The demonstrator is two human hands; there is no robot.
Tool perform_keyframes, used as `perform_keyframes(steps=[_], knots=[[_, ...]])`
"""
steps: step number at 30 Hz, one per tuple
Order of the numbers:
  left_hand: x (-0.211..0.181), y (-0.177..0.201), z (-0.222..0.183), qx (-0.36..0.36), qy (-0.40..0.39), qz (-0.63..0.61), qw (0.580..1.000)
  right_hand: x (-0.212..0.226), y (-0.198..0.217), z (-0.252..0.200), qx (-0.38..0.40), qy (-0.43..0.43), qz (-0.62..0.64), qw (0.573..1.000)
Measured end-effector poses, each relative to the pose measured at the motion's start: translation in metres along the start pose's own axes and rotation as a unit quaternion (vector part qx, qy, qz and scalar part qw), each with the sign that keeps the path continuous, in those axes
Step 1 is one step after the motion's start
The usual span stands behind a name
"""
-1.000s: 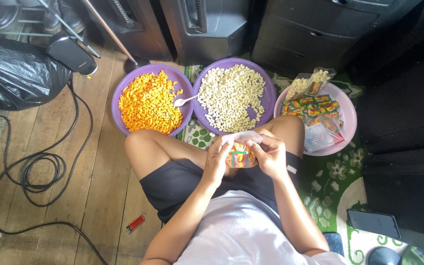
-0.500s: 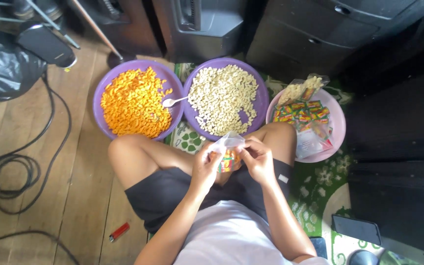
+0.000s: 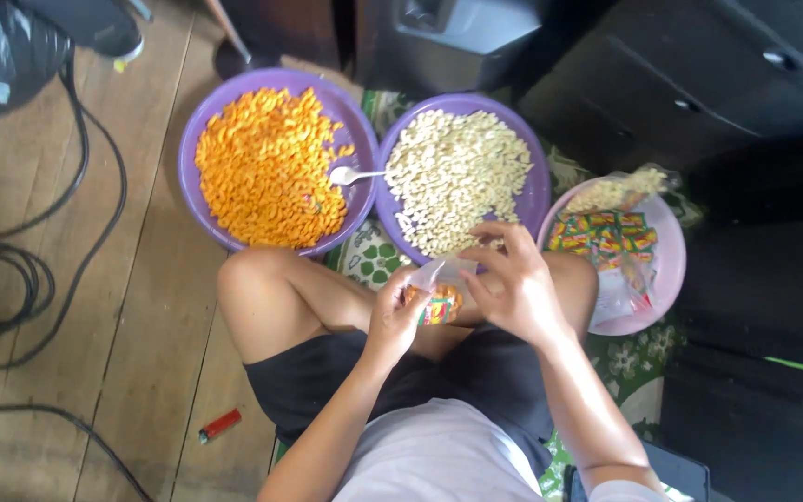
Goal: Scooping orange snacks from a large bowl into a small plastic bag using a spoon.
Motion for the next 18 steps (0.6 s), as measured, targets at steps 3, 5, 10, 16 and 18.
perform_keyframes(steps=[3, 5, 10, 16, 18], knots=[[0.006, 0.021, 0.009, -0.013, -0.004, 0.004, 1.0, -0.007, -0.034, 0.013, 0.047, -0.015, 0.017, 0.999], [0.005, 0.037, 0.02, -0.028, -0.018, 0.013, 0.999, 0.0, -0.047, 0.031, 0.076, 0.0, 0.057, 0.996], [-0.016, 0.072, 0.038, -0.041, 0.0, 0.023, 0.999, 0.029, -0.087, 0.069, 0.144, 0.046, 0.113, 0.982], [-0.059, 0.133, 0.063, -0.144, -0.096, 0.116, 0.978, 0.052, -0.131, 0.108, 0.19, 0.121, 0.064, 0.972], [-0.094, 0.147, 0.065, -0.191, -0.119, 0.17, 0.959, 0.058, -0.141, 0.119, 0.181, 0.135, 0.026, 0.974]])
Point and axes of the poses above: each hand's wrist, its own z-axis towards the middle knuckle, its own y-axis out of the back of the hand, x = y × z, the point moved 9 cm from there along z, towards the middle knuckle, and after that the axes turned 10 degrees about -z, right-handed, at the moved point
